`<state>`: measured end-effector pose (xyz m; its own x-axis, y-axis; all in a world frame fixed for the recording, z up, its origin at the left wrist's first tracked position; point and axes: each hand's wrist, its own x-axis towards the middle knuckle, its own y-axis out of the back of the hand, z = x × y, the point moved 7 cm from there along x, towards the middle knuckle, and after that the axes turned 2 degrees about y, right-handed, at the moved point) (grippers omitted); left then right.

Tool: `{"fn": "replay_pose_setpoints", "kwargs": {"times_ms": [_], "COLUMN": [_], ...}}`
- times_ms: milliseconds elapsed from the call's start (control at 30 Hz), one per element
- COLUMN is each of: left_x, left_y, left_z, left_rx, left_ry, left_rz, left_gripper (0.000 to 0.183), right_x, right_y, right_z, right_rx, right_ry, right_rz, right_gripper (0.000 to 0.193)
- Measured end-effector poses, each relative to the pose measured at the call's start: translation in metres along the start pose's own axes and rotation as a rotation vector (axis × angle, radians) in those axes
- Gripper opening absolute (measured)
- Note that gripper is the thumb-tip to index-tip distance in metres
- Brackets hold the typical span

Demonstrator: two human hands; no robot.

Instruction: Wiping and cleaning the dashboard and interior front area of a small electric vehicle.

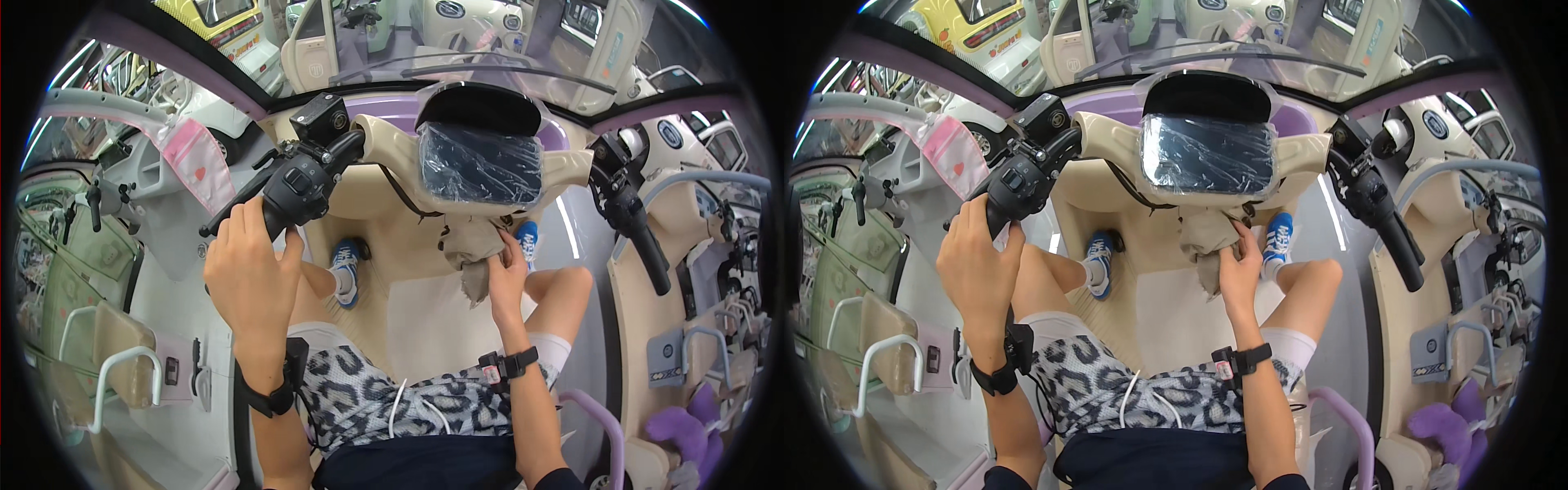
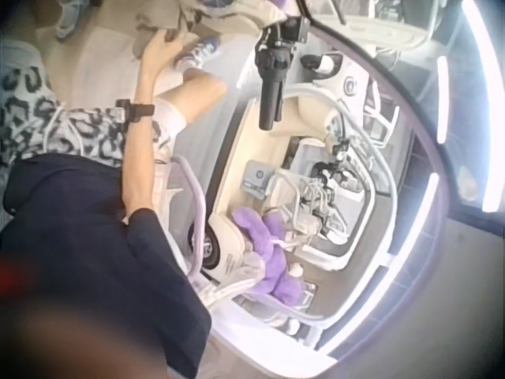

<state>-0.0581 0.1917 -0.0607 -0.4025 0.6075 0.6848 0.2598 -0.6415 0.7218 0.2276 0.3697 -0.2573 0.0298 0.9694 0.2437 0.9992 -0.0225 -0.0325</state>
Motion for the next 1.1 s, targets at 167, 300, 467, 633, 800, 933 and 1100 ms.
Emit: {"fn": "replay_pose_setpoints", "kwargs": {"times_ms": [167, 300, 467, 633, 800, 933, 1100], "left_x": [0.001, -0.02, -0.058, -0.074, -0.093, -0.115, -0.139], "left_y": [0.019, 0.002, -0.119, -0.228, -0.257, -0.265, -0.283], "left_z": [0.027, 0.073, 0.115, 0.115, 0.139, 0.134, 0.123], "left_rx": [-0.119, -0.443, -0.709, -0.845, -1.72, -1.683, -1.598], "left_ry": [-0.092, -0.16, -0.166, 0.165, 0.638, 0.844, 1.015], "left_rz": [0.153, 0.134, -0.367, -0.88, -1.143, -0.913, -0.822], "left_gripper": [0.049, 0.04, 0.021, 0.024, 0.024, 0.016, 0.015], "right_x": [0.006, 0.033, 0.036, 0.041, 0.031, 0.031, 0.044], "right_y": [0.02, 0.014, 0.012, 0.013, 0.03, 0.014, -0.001], "right_z": [0.064, 0.053, 0.054, 0.054, 0.064, 0.045, 0.033], "right_rx": [0.034, 0.028, 0.322, 0.138, 0.232, -0.215, -0.431], "right_ry": [-0.252, -0.266, -0.427, -0.405, -0.383, -0.439, -0.19], "right_rz": [0.105, -0.022, -0.093, -0.194, -0.149, -0.387, -0.442], "right_gripper": [0.039, 0.036, 0.031, 0.031, 0.032, 0.03, 0.028]}}
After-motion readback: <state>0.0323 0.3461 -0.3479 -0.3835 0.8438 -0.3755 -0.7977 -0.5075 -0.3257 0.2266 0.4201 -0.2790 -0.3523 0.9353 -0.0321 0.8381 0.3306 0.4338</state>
